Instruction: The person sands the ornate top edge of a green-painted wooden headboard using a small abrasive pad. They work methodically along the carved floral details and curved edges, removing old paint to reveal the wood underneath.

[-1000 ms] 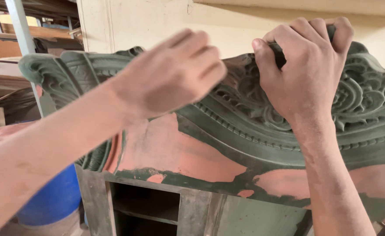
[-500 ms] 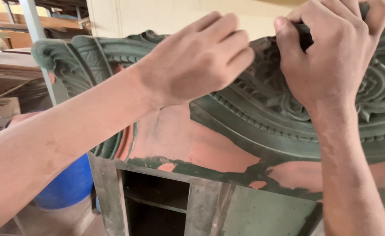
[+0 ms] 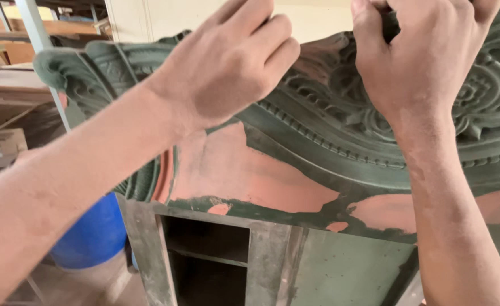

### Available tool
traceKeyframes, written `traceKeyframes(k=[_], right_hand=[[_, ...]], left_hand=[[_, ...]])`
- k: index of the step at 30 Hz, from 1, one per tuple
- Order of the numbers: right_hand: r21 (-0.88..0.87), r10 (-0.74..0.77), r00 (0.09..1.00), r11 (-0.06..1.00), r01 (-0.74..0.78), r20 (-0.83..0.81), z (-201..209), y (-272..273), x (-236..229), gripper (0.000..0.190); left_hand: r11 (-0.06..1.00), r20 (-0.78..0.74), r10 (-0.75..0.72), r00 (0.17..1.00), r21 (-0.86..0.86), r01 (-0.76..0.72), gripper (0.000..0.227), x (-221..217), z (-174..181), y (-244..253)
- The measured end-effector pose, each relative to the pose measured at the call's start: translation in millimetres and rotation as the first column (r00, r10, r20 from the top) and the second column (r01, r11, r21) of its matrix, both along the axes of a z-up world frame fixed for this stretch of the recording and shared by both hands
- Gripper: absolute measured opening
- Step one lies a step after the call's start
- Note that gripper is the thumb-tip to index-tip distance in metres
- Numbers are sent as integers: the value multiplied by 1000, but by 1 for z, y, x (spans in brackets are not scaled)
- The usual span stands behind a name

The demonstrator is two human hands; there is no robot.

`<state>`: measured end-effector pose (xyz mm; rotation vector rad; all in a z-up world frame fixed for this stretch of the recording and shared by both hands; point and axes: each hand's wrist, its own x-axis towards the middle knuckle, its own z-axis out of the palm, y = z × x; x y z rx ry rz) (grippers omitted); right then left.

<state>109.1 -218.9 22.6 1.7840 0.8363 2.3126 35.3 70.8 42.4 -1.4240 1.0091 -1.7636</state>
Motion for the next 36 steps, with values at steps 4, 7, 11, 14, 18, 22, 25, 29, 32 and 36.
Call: traceKeyframes(k=[4, 7, 11, 14, 18, 22, 25, 29, 32, 36], right_hand=[[0, 13, 1000, 1000, -13, -22, 1, -1, -3, 20], [-21, 53, 998, 998, -54, -45, 2, 4, -10, 17], [50, 138, 987, 990, -134, -88, 3, 16, -33, 6], [83, 138, 990, 987, -139, 12, -20, 33, -54, 20], [390, 625, 673, 777, -494, -395, -117, 60, -110, 28], [865, 952, 83, 302, -401, -294, -175, 80, -139, 20], [867, 961, 167, 273, -418, -223, -183, 82, -136, 17], [821, 865, 413, 441, -361, -284, -168, 68, -138, 11], [833, 886, 369, 417, -364, -282, -153, 67, -146, 13], [819, 877, 409, 417, -393, -251, -139, 77, -156, 15]], left_hand=[[999, 21, -3, 1000, -33, 4, 17, -8, 2, -1], [991, -127, -44, 991, -134, 27, 18, -16, -5, -3], [871, -437, -364, 822, -473, 134, 23, -44, -40, -21], [542, -400, -746, 533, -829, 138, 16, -65, -81, -40], [335, -251, -855, 454, -936, 112, 13, -66, -140, -65], [335, -311, -889, 337, -942, 13, 41, -53, -188, -99], [364, -286, -864, 415, -923, 122, 41, -53, -203, -115], [380, -352, -918, 182, -912, 152, 62, -62, -200, -108], [337, -328, -942, 74, -924, 179, 63, -65, -188, -108], [364, -344, -931, 120, -902, 233, 61, -68, -170, -99]])
